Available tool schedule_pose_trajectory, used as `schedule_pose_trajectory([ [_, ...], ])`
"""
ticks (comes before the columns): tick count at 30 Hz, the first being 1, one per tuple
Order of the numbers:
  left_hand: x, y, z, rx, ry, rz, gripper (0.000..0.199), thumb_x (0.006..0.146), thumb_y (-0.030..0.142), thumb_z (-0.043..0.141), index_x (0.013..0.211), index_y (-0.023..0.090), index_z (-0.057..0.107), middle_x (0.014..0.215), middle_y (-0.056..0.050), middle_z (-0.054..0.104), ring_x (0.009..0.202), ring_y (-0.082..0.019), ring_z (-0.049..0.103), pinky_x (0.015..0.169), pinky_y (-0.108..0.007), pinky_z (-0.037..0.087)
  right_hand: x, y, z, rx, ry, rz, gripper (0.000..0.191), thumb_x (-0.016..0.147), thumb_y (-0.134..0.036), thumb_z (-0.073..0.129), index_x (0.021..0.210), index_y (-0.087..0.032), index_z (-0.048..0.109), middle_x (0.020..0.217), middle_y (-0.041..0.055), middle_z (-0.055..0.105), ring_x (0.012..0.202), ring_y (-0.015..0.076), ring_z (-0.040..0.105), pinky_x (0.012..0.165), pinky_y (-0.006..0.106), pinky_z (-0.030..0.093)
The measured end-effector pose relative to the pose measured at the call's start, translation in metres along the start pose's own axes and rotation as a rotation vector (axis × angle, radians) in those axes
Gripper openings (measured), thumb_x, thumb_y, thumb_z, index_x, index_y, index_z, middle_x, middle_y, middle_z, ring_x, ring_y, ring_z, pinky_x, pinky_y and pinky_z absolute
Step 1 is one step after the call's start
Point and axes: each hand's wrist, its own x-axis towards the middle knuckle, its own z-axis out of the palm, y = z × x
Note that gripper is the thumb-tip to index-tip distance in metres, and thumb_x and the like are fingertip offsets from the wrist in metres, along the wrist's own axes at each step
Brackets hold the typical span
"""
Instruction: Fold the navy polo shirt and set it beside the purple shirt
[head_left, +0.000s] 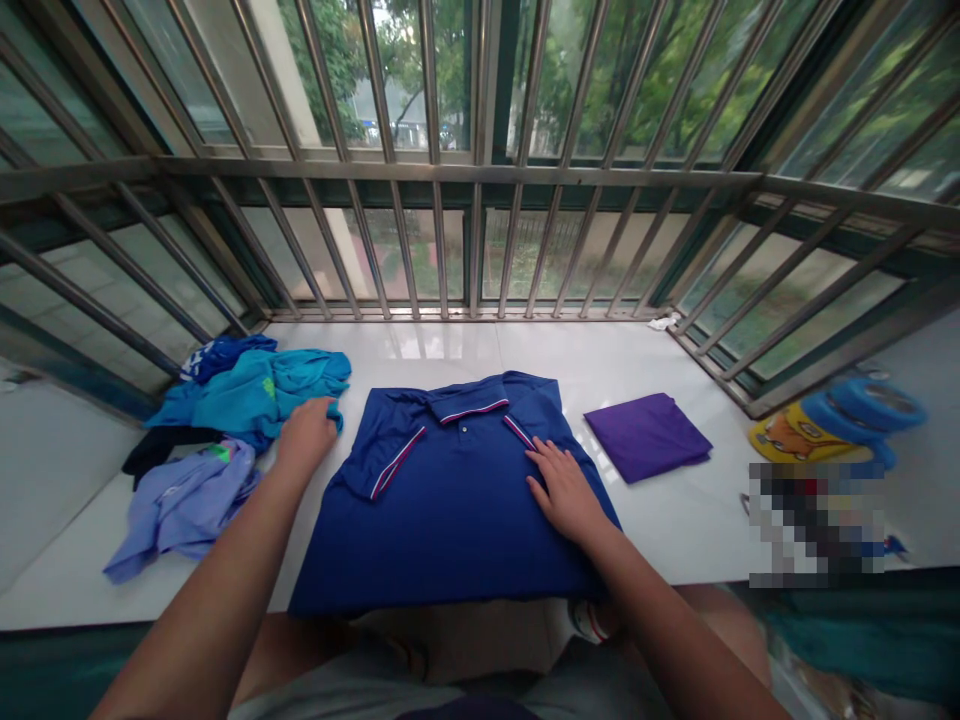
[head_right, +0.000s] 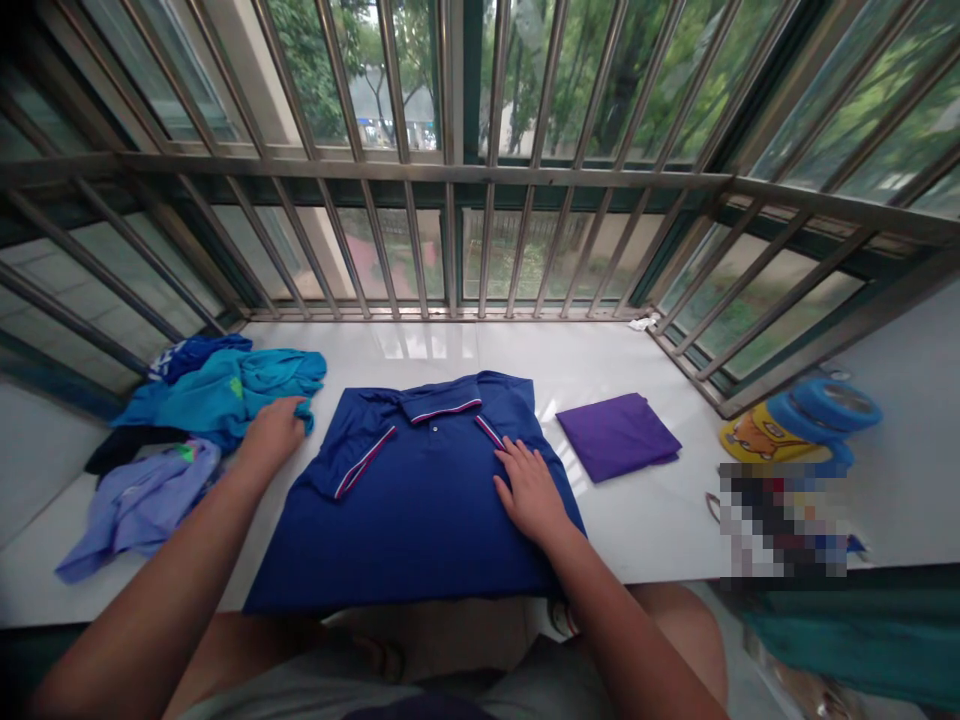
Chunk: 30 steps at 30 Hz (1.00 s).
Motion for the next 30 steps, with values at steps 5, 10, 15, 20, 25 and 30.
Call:
schedule_pose_trajectory([
  [5,-0.078,0.02,0.006,-0.177,-0.051,0.098,0.037,0.094,0.035,0.05,0.119,0.019,0.073,0.105,-0.009,0.076,0.085,-0.025,0.073,0.084,-0.037,0.06,-0.016,0.016,-0.007,-0.023,0.009,-0.002,0.045,0.108,-0.037,0.048,0.148,-0.023,0.06,0.169,0.0114,0.046,0.157,0.0299,0.041,0.128,0.058,0.033],
  [10,-0.134,0.013,0.003,-0.38,-0.146,0.225,0.044,0.095,0.051,0.062,0.127,0.023,0.071,0.12,-0.009,0.074,0.101,-0.025,0.072,0.088,-0.036,0.06,-0.011,0.006,-0.022,-0.119,0.052,0.021,0.036,0.106,-0.032,0.05,0.136,-0.02,0.068,0.155,0.015,0.06,0.147,0.0362,0.051,0.121,0.059,0.04],
  [15,-0.141,0.017,0.008,-0.335,-0.092,0.176,0.042,0.096,0.048,0.064,0.131,0.026,0.07,0.105,-0.005,0.071,0.08,-0.021,0.065,0.077,-0.033,0.056,0.018,-0.089,-0.017,-0.032,-0.106,-0.081,0.034,0.108,-0.033,0.051,0.137,-0.024,0.067,0.125,0.0129,0.076,0.11,0.0292,0.071,0.095,0.04,0.052],
  [20,-0.142,0.025,0.012,-0.283,-0.054,0.17,0.035,0.099,0.044,0.058,0.125,0.027,0.074,0.089,-0.001,0.067,0.072,-0.019,0.062,0.072,-0.032,0.051,0.056,-0.19,0.026,0.059,-0.208,-0.225,0.071,0.098,-0.056,0.072,0.158,-0.025,0.05,0.12,0.0122,0.079,0.104,0.032,0.075,0.089,0.041,0.054],
  [25,-0.145,0.028,0.006,-0.273,-0.07,0.18,0.028,0.095,0.036,0.056,0.11,0.027,0.078,0.08,-0.001,0.067,0.071,-0.02,0.064,0.072,-0.032,0.051,0.082,-0.213,0.049,0.077,-0.186,-0.221,0.024,0.109,-0.033,0.055,0.127,-0.026,0.069,0.105,0.0077,0.082,0.095,0.0252,0.077,0.088,0.034,0.051],
  [30,-0.145,0.029,0.006,-0.248,-0.072,0.17,0.027,0.086,0.026,0.058,0.101,0.027,0.079,0.079,-0.001,0.07,0.076,-0.022,0.066,0.075,-0.034,0.05,0.08,-0.204,0.048,0.137,-0.134,-0.206,0.023,0.106,-0.027,0.053,0.121,-0.023,0.07,0.103,0.0072,0.082,0.093,0.0224,0.077,0.085,0.029,0.05],
])
